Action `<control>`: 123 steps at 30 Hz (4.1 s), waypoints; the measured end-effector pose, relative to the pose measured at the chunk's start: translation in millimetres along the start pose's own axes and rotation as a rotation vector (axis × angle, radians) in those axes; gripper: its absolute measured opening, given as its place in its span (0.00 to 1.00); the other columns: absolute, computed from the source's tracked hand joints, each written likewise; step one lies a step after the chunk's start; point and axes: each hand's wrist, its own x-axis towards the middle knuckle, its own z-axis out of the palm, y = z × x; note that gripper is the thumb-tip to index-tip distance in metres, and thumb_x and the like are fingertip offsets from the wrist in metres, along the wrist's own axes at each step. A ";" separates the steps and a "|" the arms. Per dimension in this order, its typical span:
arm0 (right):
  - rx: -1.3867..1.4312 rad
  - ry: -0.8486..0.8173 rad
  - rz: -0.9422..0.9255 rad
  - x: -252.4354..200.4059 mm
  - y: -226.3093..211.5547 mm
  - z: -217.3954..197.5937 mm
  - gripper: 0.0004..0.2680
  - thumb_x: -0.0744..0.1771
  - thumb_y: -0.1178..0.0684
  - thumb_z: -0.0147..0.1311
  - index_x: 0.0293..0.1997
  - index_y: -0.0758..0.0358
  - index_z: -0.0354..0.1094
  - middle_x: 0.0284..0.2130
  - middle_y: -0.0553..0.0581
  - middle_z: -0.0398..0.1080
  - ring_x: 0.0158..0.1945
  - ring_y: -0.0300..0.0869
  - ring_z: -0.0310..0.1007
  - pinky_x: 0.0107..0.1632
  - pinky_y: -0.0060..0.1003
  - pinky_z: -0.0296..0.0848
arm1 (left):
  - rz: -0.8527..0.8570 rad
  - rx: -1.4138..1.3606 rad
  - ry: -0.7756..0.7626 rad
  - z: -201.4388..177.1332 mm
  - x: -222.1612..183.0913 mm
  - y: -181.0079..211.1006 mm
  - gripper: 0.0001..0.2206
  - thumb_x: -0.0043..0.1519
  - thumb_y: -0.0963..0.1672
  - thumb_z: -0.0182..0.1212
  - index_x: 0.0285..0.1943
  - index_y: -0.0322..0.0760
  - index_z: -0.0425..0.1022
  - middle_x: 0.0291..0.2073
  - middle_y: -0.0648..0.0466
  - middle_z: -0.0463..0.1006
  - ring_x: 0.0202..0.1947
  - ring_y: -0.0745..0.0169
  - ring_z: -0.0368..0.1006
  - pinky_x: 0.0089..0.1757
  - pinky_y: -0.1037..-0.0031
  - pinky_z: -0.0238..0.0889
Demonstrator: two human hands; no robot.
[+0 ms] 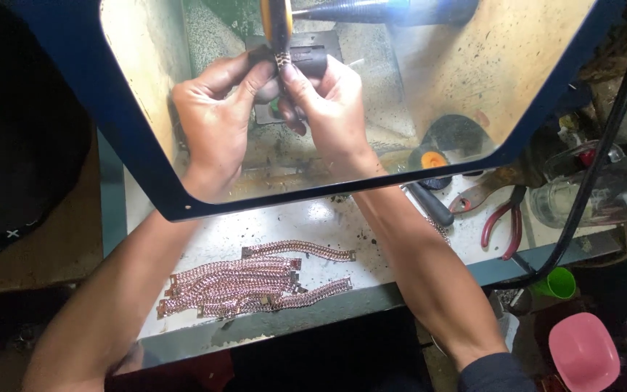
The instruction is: Polishing a jeweled strap or bracelet using a stationary rotating polishing wheel and a handheld rotary tool inside a workshop.
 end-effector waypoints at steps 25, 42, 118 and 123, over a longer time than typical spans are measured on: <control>0.088 -0.018 0.081 -1.2 -7.6 -0.1 0.07 0.69 0.54 0.58 0.44 0.67 0.68 0.28 0.60 0.75 0.23 0.37 0.68 0.24 0.29 0.66 | 0.030 0.071 -0.003 -2.7 2.0 1.6 0.09 0.65 0.42 0.69 0.51 0.32 0.82 0.29 0.54 0.82 0.39 0.69 0.76 0.50 0.74 0.73; 0.573 0.040 0.398 10.8 14.5 -10.3 0.05 0.67 0.61 0.60 0.45 0.71 0.72 0.35 0.60 0.77 0.27 0.32 0.64 0.27 0.22 0.59 | 0.112 0.177 0.021 -10.6 4.0 -2.0 0.11 0.67 0.40 0.69 0.56 0.31 0.80 0.41 0.50 0.82 0.44 0.67 0.77 0.45 0.79 0.71; 0.548 -0.044 0.321 11.1 15.3 -11.2 0.03 0.68 0.57 0.59 0.41 0.64 0.70 0.32 0.51 0.74 0.20 0.27 0.54 0.24 0.23 0.52 | 0.093 0.185 -0.001 -5.7 1.7 -11.1 0.10 0.68 0.40 0.69 0.57 0.33 0.79 0.42 0.52 0.78 0.45 0.66 0.76 0.39 0.80 0.77; 0.458 -0.076 0.268 9.8 9.3 -4.6 0.05 0.68 0.55 0.59 0.41 0.64 0.69 0.31 0.50 0.73 0.20 0.27 0.54 0.24 0.23 0.50 | 0.137 0.190 0.027 -6.6 1.7 -9.4 0.09 0.68 0.38 0.68 0.55 0.30 0.79 0.43 0.50 0.80 0.44 0.63 0.78 0.39 0.78 0.78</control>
